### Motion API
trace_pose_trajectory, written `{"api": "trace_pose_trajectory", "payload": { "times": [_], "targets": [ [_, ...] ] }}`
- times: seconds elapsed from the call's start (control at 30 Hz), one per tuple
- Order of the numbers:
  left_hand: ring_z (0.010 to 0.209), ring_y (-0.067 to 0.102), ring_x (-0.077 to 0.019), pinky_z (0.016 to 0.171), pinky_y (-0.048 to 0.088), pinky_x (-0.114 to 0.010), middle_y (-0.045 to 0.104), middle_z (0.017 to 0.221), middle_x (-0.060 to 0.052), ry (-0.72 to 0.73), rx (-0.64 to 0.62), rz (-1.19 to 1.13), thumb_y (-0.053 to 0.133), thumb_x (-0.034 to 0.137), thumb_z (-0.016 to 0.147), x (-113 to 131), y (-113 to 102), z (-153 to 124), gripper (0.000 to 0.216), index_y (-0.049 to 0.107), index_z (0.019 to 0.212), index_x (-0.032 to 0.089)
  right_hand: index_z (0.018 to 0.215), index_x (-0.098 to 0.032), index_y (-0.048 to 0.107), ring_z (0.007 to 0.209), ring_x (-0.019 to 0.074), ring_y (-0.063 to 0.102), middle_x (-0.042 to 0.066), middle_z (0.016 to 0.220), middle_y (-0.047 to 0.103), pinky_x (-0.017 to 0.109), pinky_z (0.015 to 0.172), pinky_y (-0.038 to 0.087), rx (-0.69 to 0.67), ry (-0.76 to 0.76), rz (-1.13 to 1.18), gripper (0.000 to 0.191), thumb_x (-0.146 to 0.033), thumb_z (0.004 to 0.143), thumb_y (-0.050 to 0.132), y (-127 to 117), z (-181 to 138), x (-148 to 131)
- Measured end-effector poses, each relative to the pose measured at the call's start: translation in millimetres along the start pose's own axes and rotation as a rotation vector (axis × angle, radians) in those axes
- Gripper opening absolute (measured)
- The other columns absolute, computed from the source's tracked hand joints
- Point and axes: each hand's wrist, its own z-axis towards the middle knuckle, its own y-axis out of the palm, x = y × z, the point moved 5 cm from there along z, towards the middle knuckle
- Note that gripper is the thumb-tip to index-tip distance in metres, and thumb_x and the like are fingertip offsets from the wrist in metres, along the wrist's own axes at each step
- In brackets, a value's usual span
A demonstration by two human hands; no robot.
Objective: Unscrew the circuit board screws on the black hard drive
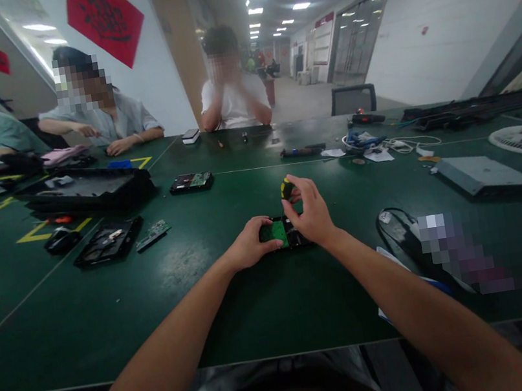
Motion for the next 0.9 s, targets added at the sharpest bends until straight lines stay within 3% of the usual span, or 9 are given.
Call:
{"api": "trace_pose_trajectory", "payload": {
  "times": [0.27,0.43,0.6,0.9],
  "targets": [
    [0.129,0.055,-0.0306,0.112,0.043,-0.048,0.056,0.14,-0.012,-0.003,0.018,0.004,0.08,0.046,0.077,2.0,-1.5,-1.5,0.063,0.057,0.13,0.021,0.15,-0.03,0.035,0.099,0.025,0.064,0.013,0.133,0.052,0.049,0.089,0.062,0.011,0.005,-0.03,0.06,-0.021,0.094,0.057,-0.6,0.4,0.6],
    [0.131,0.053,-0.0303,0.113,0.042,-0.048,0.055,0.14,-0.013,0.012,0.014,0.016,0.08,0.045,0.078,0.6,-1.0,-1.1,0.062,0.056,0.13,0.02,0.147,-0.028,0.039,0.093,0.0238,0.064,0.013,0.129,0.052,0.045,0.077,0.063,0.048,0.005,-0.044,0.059,-0.026,0.092,0.063,-1.4,-0.3,2.9],
    [0.13,0.053,-0.0302,0.114,0.041,-0.048,0.055,0.141,-0.013,-0.002,0.012,0.021,0.08,0.045,0.077,2.1,-2.2,-1.4,0.061,0.057,0.128,0.021,0.15,-0.03,0.037,0.101,0.0268,0.065,0.013,0.134,0.052,0.052,0.089,0.061,0.015,0.003,-0.022,0.061,-0.022,0.094,0.058,-1.2,0.2,3.0],
    [0.13,0.053,-0.0301,0.113,0.041,-0.049,0.055,0.14,-0.012,-0.013,0.006,0.016,0.081,0.045,0.077,1.9,-2.5,-1.2,0.062,0.057,0.129,0.022,0.152,-0.032,0.035,0.095,0.0235,0.068,0.013,0.136,0.053,0.05,0.091,0.061,0.004,-0.002,-0.003,0.062,-0.026,0.095,0.06,0.9,0.4,2.1]
  ]
}}
